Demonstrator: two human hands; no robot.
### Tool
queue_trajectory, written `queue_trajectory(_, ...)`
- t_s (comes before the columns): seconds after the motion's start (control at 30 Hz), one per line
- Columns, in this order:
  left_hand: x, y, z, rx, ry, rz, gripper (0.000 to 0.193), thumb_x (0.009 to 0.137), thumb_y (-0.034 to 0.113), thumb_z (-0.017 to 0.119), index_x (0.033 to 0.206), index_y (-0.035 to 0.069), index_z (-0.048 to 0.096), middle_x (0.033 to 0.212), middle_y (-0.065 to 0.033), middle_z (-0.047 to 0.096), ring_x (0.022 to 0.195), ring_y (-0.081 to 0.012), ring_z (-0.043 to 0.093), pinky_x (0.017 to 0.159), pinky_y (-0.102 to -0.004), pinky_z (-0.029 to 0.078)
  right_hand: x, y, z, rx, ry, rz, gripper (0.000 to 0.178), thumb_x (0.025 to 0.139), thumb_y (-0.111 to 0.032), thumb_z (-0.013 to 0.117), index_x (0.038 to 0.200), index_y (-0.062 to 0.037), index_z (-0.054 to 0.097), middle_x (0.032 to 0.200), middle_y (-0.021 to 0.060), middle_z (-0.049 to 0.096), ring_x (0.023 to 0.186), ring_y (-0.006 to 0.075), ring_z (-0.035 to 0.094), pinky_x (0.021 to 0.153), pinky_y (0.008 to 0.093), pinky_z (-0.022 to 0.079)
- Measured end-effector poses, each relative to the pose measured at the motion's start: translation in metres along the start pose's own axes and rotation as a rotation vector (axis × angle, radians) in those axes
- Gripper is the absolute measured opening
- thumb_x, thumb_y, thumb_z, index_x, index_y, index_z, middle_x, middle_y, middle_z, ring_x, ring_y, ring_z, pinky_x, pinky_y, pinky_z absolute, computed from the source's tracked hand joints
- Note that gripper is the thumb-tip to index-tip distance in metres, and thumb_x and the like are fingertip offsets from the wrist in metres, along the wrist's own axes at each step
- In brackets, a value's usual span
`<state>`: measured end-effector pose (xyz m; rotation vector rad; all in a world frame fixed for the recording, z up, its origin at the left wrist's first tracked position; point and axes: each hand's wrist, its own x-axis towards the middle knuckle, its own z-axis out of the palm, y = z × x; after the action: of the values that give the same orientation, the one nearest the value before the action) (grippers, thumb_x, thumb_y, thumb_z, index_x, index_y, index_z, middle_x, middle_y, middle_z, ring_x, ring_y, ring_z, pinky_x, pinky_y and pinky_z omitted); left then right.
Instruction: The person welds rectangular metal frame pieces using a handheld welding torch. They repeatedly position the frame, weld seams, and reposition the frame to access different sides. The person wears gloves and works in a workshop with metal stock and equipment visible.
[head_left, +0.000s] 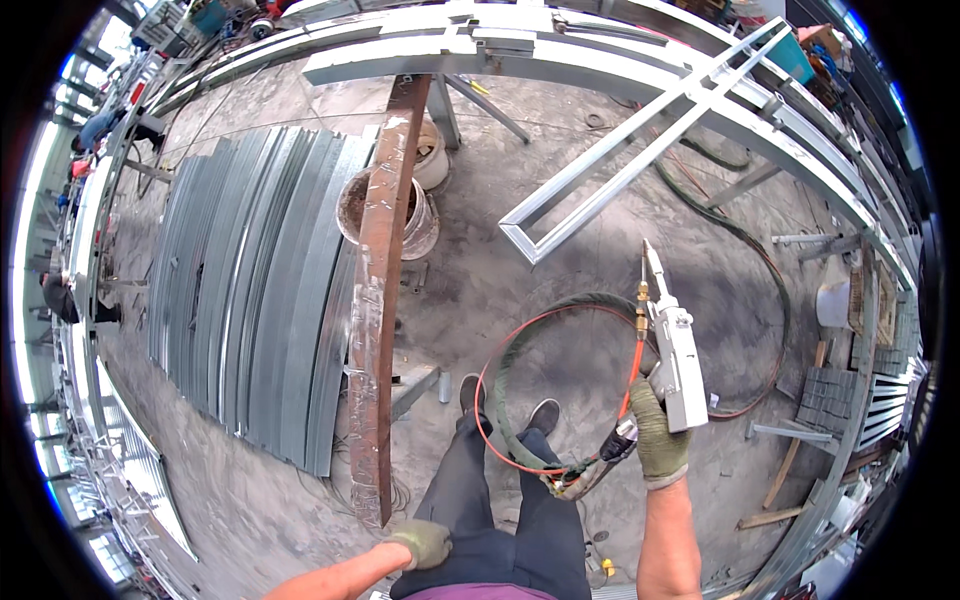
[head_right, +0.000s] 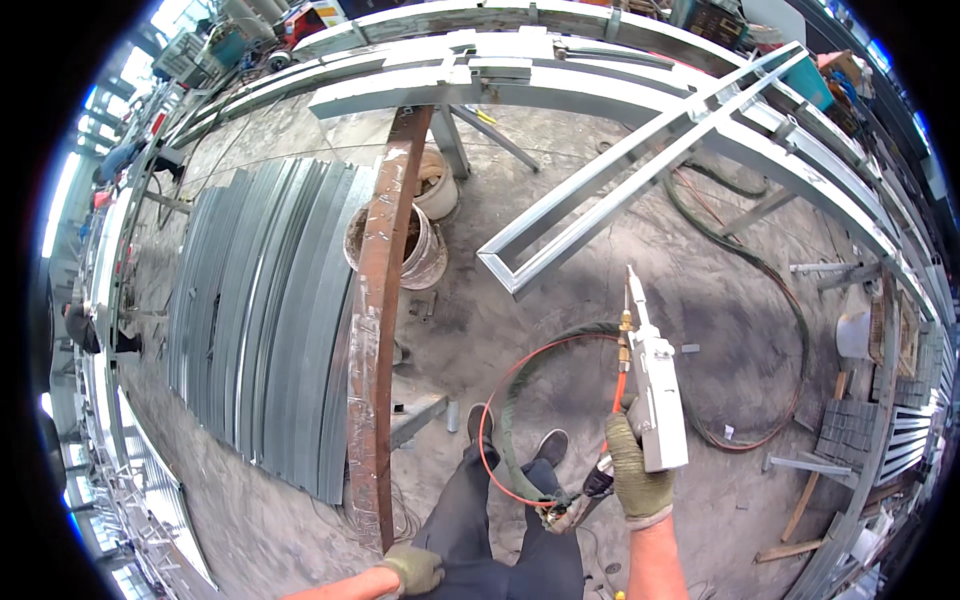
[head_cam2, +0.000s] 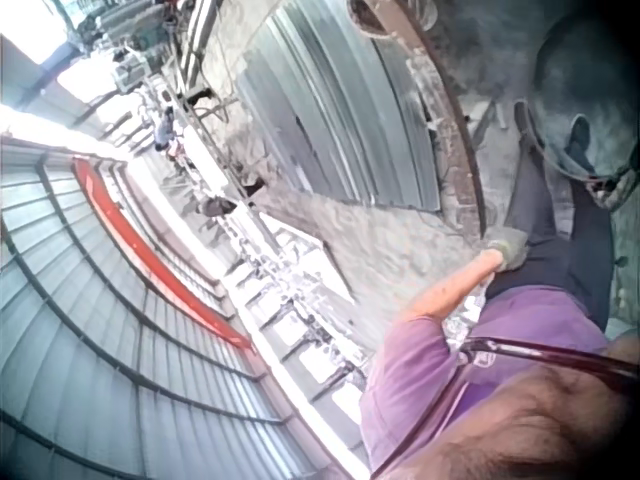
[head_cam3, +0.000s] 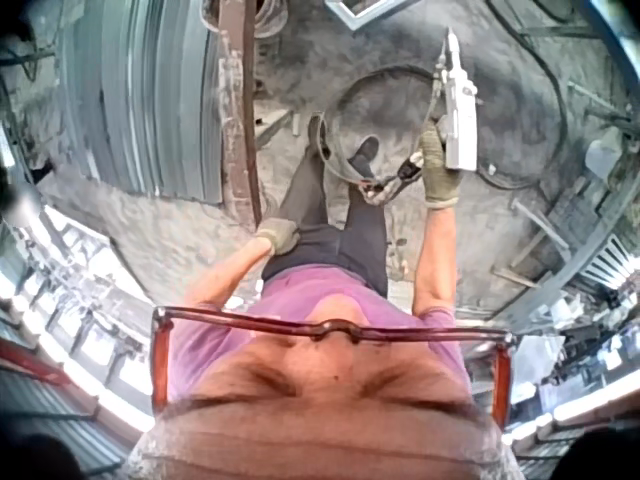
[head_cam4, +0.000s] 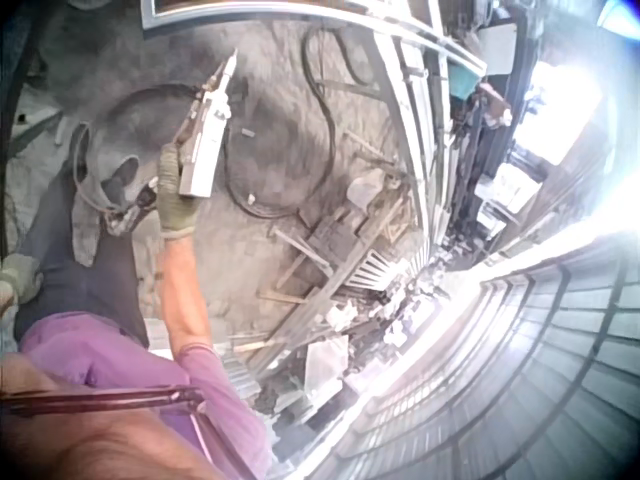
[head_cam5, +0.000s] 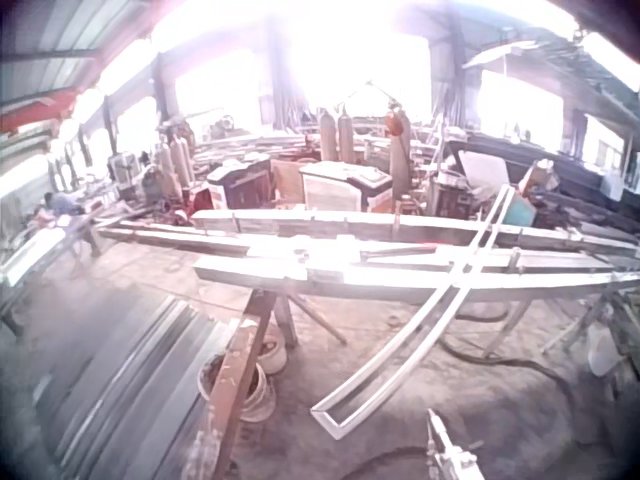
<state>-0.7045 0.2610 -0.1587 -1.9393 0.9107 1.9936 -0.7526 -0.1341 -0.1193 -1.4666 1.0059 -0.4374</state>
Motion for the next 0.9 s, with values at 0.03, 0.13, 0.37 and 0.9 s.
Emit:
queue_trajectory(0.03, -0.013, 0.009, -0.007, 0.074, -0.105, 0.048, 0.042, 0.102, 0.038, 0.056, 0.122, 0.009, 0.079, 0.123, -0.0213, 0.078, 0.118, -0.0406, 0.074, 0.101, -0.0513, 0.057, 0.001, 0.003, -0.002, 0.007, -0.022, 0.019, 0.032, 0.101, -0.006, 0.076, 0.131, 0.0003, 0.068, 0.109, 0.0044, 0.069, 0.088, 0.0119, 0.065, 0.074, 0.0286, 0.056)
queue_trajectory(0.13, -0.019, 0.008, 0.035, 0.122, -0.122, 0.375, 0.040, 0.102, 0.040, 0.060, 0.111, 0.006, 0.078, 0.105, -0.0207, 0.079, 0.101, -0.0399, 0.076, 0.091, -0.0502, 0.060, 0.003, 0.006, -0.003, 0.035, -0.008, 0.033, 0.032, 0.100, -0.004, 0.076, 0.131, 0.0004, 0.068, 0.108, 0.0042, 0.068, 0.087, 0.0115, 0.064, 0.073, 0.0290, 0.056)
queue_trajectory(0.37, 0.073, 0.085, 0.025, -0.018, 0.242, 0.420, 0.061, 0.099, 0.061, 0.062, 0.111, 0.005, 0.083, 0.104, -0.0215, 0.081, 0.098, -0.0409, 0.078, 0.087, -0.0547, 0.060, 0.011, 0.011, 0.017, 0.031, 0.066, -0.024, 0.024, 0.101, -0.010, 0.074, 0.123, -0.0019, 0.071, 0.100, 0.0010, 0.068, 0.085, 0.0106, 0.063, 0.075, 0.0285, 0.053)
queue_trajectory(0.9, 0.104, 0.026, -0.061, -0.738, 0.590, 0.690, 0.033, 0.098, 0.040, 0.074, 0.108, 0.008, 0.074, 0.107, -0.0198, 0.075, 0.101, -0.0390, 0.074, 0.090, -0.0498, 0.058, 0.039, 0.037, 0.035, 0.111, 0.115, -0.249, 0.028, 0.102, -0.001, 0.072, 0.130, -0.0017, 0.071, 0.110, 0.0002, 0.069, 0.091, 0.0088, 0.062, 0.078, 0.0272, 0.053)
